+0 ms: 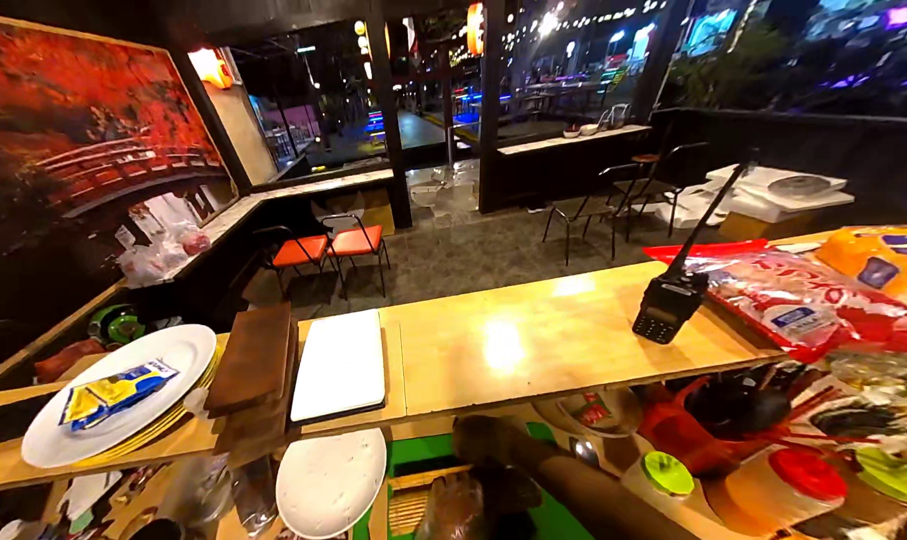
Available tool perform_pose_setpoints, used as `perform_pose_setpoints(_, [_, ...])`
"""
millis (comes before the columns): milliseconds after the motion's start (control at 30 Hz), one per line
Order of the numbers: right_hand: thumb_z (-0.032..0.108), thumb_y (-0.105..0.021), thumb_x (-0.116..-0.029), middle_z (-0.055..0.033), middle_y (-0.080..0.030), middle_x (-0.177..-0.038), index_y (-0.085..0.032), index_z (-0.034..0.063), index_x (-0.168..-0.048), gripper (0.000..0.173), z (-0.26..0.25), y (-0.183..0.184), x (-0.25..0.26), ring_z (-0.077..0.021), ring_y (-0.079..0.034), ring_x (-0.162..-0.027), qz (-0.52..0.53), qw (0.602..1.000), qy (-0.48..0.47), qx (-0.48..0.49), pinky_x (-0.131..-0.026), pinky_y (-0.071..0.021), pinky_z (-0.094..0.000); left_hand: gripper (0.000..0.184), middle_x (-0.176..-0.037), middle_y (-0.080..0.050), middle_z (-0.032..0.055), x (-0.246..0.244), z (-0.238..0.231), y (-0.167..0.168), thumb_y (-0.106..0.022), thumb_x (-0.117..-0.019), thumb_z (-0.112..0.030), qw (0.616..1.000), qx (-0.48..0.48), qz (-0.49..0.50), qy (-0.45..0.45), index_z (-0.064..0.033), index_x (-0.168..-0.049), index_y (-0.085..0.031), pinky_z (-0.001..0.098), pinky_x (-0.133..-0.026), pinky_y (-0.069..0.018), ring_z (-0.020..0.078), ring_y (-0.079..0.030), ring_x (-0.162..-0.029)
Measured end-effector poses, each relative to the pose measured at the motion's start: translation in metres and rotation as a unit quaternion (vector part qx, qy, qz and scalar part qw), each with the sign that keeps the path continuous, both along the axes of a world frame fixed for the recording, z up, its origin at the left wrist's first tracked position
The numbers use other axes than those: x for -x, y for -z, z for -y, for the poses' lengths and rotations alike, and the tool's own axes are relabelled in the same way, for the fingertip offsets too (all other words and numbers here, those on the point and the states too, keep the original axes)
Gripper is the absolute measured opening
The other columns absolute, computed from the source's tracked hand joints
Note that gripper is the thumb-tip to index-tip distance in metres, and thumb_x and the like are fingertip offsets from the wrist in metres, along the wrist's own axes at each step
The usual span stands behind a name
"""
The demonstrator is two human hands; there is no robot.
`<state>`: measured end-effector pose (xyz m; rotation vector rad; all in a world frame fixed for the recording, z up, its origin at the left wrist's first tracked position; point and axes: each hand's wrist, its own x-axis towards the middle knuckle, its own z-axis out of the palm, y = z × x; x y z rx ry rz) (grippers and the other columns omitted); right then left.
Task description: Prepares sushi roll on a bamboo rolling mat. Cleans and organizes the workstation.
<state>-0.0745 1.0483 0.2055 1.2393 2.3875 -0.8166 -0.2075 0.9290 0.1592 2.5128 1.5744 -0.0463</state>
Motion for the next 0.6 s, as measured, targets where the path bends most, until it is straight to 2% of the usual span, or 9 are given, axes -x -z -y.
perform_pose_setpoints(100, [0.024, -0.064, -0.0975, -0.0224, -0.069, -0.104, -0.071, 0.0010, -0.104, 0.025, -0.003, 0.016, 0.002, -0.0413, -0.066, -0.103, -0.016, 0.999, -0.025, -0.038, -0.088, -0.0512, -0.0656, 0.049, -0.122, -0.070, 0.0168, 0.002, 0.000, 0.002, -0.055, -0.0991, -0.046, 1.000, -0.005, 0.000, 0.008, -0.0046, -0.122, -0.070, 0.0558, -0.098, -0.0514, 0.0370, -0.064, -0.117])
perform_pose_setpoints(167, [0.024, -0.063, -0.0978, -0.0226, -0.069, -0.105, -0.070, 0.0004, -0.102, 0.025, -0.001, 0.019, 0.005, -0.0414, -0.066, -0.104, -0.008, 0.999, -0.018, -0.046, -0.088, -0.0517, -0.0657, 0.043, -0.121, -0.070, 0.0166, 0.004, 0.000, 0.007, -0.052, -0.1013, -0.039, 1.000, -0.013, 0.006, 0.014, -0.0052, -0.121, -0.070, 0.0555, -0.098, -0.0516, 0.0368, -0.065, -0.116])
perform_pose_setpoints(267, [0.024, -0.062, -0.0975, -0.0229, -0.069, -0.102, -0.070, -0.0006, -0.100, 0.025, 0.000, 0.017, 0.006, -0.0415, -0.066, -0.101, -0.004, 0.999, -0.016, -0.034, -0.087, -0.0513, -0.0656, 0.042, -0.121, -0.070, 0.0165, 0.004, 0.001, 0.012, -0.051, -0.1018, -0.037, 1.000, -0.020, 0.004, 0.012, -0.0059, -0.121, -0.071, 0.0556, -0.098, -0.0516, 0.0367, -0.065, -0.116])
perform_pose_setpoints(400, [0.034, -0.064, -0.0957, -0.0205, -0.070, -0.097, -0.070, 0.0028, -0.096, 0.031, 0.001, 0.014, 0.000, -0.0398, -0.068, -0.096, -0.024, 0.999, 0.020, -0.016, -0.080, -0.0516, -0.0667, 0.043, -0.118, -0.071, 0.0159, 0.004, 0.005, 0.016, -0.052, -0.1009, -0.040, 0.999, -0.050, 0.001, 0.015, -0.0060, -0.118, -0.071, 0.0547, -0.094, -0.0531, 0.0362, -0.066, -0.112])
perform_pose_setpoints(500, [0.032, -0.064, -0.0959, -0.0194, -0.070, -0.097, -0.072, 0.0036, -0.094, 0.029, -0.004, 0.025, 0.001, -0.0387, -0.068, -0.096, -0.012, 0.999, -0.007, -0.032, -0.084, -0.0520, -0.0645, 0.044, -0.119, -0.071, 0.0156, 0.002, 0.006, 0.017, -0.052, -0.1006, -0.041, 0.999, -0.054, -0.003, 0.008, -0.0059, -0.119, -0.071, 0.0549, -0.095, -0.0530, 0.0362, -0.066, -0.113])
perform_pose_setpoints(600, [0.026, -0.065, -0.0956, -0.0191, -0.070, -0.102, -0.071, 0.0034, -0.096, 0.023, -0.001, 0.035, 0.003, -0.0388, -0.067, -0.101, 0.000, 0.997, -0.003, -0.081, -0.088, -0.0533, -0.0632, 0.043, -0.120, -0.071, 0.0162, 0.000, 0.008, 0.015, -0.049, -0.1024, -0.038, 0.998, -0.067, -0.011, -0.002, -0.0057, -0.122, -0.070, 0.0543, -0.096, -0.0532, 0.0360, -0.066, -0.114])
